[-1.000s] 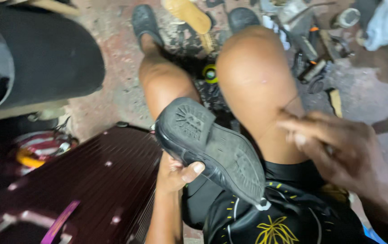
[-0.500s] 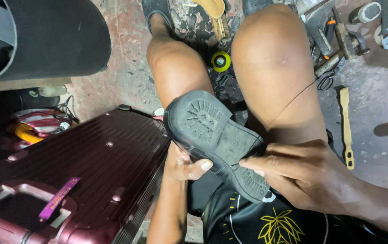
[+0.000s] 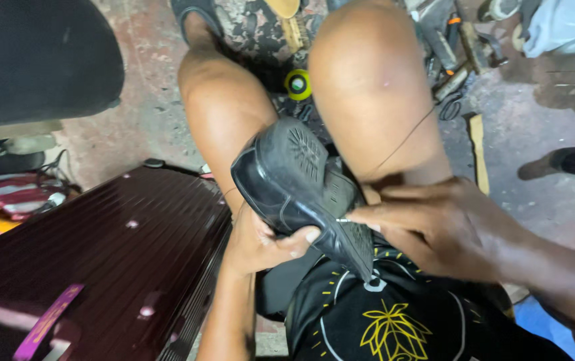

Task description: The person sits on the floor and sews a black leather shoe using a needle and thread. They repeatedly push the needle through the shoe's upper and pull the thread tight, working on the same shoe throughout the clip.

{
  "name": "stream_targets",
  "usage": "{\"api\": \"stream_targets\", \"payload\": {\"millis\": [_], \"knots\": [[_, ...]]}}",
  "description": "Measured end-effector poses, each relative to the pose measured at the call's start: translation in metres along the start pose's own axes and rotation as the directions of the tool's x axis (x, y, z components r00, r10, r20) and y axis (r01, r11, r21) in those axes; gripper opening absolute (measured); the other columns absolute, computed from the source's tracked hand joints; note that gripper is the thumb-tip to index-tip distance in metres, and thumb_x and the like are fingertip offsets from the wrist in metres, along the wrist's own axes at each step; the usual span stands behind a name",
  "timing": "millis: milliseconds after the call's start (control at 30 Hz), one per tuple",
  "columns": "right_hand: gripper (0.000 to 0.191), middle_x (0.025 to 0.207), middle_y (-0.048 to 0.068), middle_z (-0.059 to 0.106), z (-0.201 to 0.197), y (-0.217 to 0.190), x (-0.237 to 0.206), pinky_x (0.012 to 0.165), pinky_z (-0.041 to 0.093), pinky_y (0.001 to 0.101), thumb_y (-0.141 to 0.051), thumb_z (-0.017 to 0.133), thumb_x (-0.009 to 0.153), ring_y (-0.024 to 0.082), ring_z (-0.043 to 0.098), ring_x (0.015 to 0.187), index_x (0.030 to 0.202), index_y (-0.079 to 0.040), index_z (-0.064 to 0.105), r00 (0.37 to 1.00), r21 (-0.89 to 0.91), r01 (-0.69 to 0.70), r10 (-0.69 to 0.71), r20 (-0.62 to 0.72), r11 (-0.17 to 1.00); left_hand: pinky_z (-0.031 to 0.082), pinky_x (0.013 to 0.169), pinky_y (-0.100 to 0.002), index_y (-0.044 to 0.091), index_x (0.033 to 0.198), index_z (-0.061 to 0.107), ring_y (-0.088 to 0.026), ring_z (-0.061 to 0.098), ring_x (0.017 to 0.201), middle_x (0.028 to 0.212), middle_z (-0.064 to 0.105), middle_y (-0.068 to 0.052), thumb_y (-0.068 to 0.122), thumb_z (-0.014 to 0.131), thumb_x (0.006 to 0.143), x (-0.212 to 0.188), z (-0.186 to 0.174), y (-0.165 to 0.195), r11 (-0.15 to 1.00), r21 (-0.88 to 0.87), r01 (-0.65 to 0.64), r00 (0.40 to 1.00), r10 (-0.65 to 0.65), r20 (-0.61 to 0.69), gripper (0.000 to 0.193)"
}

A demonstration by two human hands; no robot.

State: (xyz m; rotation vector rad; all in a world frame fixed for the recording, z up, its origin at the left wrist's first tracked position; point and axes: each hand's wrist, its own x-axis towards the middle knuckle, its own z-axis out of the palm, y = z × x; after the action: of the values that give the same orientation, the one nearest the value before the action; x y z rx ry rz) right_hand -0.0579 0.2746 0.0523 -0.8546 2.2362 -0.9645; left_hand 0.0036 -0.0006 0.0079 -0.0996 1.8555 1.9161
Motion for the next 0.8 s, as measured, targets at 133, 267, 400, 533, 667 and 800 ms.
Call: {"api": "stream_targets", "payload": {"millis": [133, 267, 400, 533, 667, 800], "knots": [[0.032, 0.111, 0.006, 0.079, -0.006, 0.022, 0.015, 0.087, 0.06, 0.0359, -0.012, 0.07, 0.084, 0.024, 0.078, 0.097, 0.114, -0.019, 0.078, 0.997, 0.077, 0.073, -0.07, -0.043, 0.994, 0.058, 0.082, -0.031, 0.005, 0.099, 0.07, -0.014, 0.069, 0.083, 0.091, 0.074, -0.003, 0.018, 0.088, 0.07, 0.015, -0.002, 0.023, 0.973, 0.222, -0.054, 0.996, 0.039, 0.075, 0.037], [0.031, 0.108, 0.007, 0.079, -0.013, 0.028, 0.03, 0.088, 0.059, 0.0371, -0.01, 0.07, 0.082, 0.026, 0.077, 0.098, 0.11, -0.018, 0.078, 0.993, 0.114, 0.118, -0.118, -0.008, 0.986, 0.058, 0.086, -0.035, 0.006, 0.102, 0.073, -0.021, 0.072, 0.089, 0.098, 0.075, -0.007, 0.025, 0.089, 0.076, 0.024, -0.005, 0.033, 0.948, 0.302, -0.101, 0.991, 0.068, 0.117, 0.036], [0.028, 0.104, 0.005, 0.08, -0.014, 0.027, 0.043, 0.084, 0.06, 0.0364, -0.011, 0.07, 0.082, 0.023, 0.077, 0.092, 0.108, -0.018, 0.079, 0.992, 0.08, 0.126, -0.127, 0.01, 0.989, 0.056, 0.085, -0.038, 0.005, 0.103, 0.072, -0.026, 0.071, 0.09, 0.098, 0.074, -0.01, 0.031, 0.089, 0.079, 0.032, -0.006, 0.026, 0.907, 0.391, -0.156, 0.985, 0.115, 0.127, 0.039], [0.015, 0.093, 0.003, 0.079, -0.007, 0.022, 0.053, 0.075, 0.06, 0.037, -0.014, 0.07, 0.087, 0.023, 0.075, 0.08, 0.1, -0.012, 0.075, 0.992, 0.051, 0.125, -0.126, 0.022, 0.991, 0.056, 0.082, -0.039, 0.005, 0.101, 0.071, -0.027, 0.07, 0.085, 0.095, 0.073, -0.01, 0.032, 0.088, 0.081, 0.035, -0.007, 0.017, 0.909, 0.386, -0.158, 0.986, 0.127, 0.105, 0.038], [0.008, 0.085, 0.005, 0.075, -0.005, 0.015, 0.059, 0.067, 0.057, 0.0413, -0.013, 0.068, 0.086, 0.027, 0.073, 0.075, 0.094, -0.011, 0.07, 0.986, 0.042, 0.17, -0.17, -0.005, 0.985, 0.058, 0.078, -0.037, 0.007, 0.098, 0.074, -0.023, 0.073, 0.081, 0.088, 0.074, -0.006, 0.033, 0.087, 0.081, 0.036, -0.008, 0.015, 0.941, 0.332, -0.069, 0.993, 0.032, 0.116, 0.033], [0.008, 0.075, 0.008, 0.069, -0.001, 0.004, 0.063, 0.062, 0.054, 0.0466, -0.016, 0.068, 0.085, 0.031, 0.071, 0.069, 0.086, -0.009, 0.064, 0.99, -0.077, 0.117, -0.11, 0.093, 0.99, 0.057, 0.08, -0.037, 0.008, 0.096, 0.076, -0.022, 0.072, 0.084, 0.09, 0.075, -0.005, 0.029, 0.087, 0.082, 0.039, -0.002, 0.021, 0.91, 0.384, -0.153, 0.986, 0.114, 0.123, 0.027]]}}
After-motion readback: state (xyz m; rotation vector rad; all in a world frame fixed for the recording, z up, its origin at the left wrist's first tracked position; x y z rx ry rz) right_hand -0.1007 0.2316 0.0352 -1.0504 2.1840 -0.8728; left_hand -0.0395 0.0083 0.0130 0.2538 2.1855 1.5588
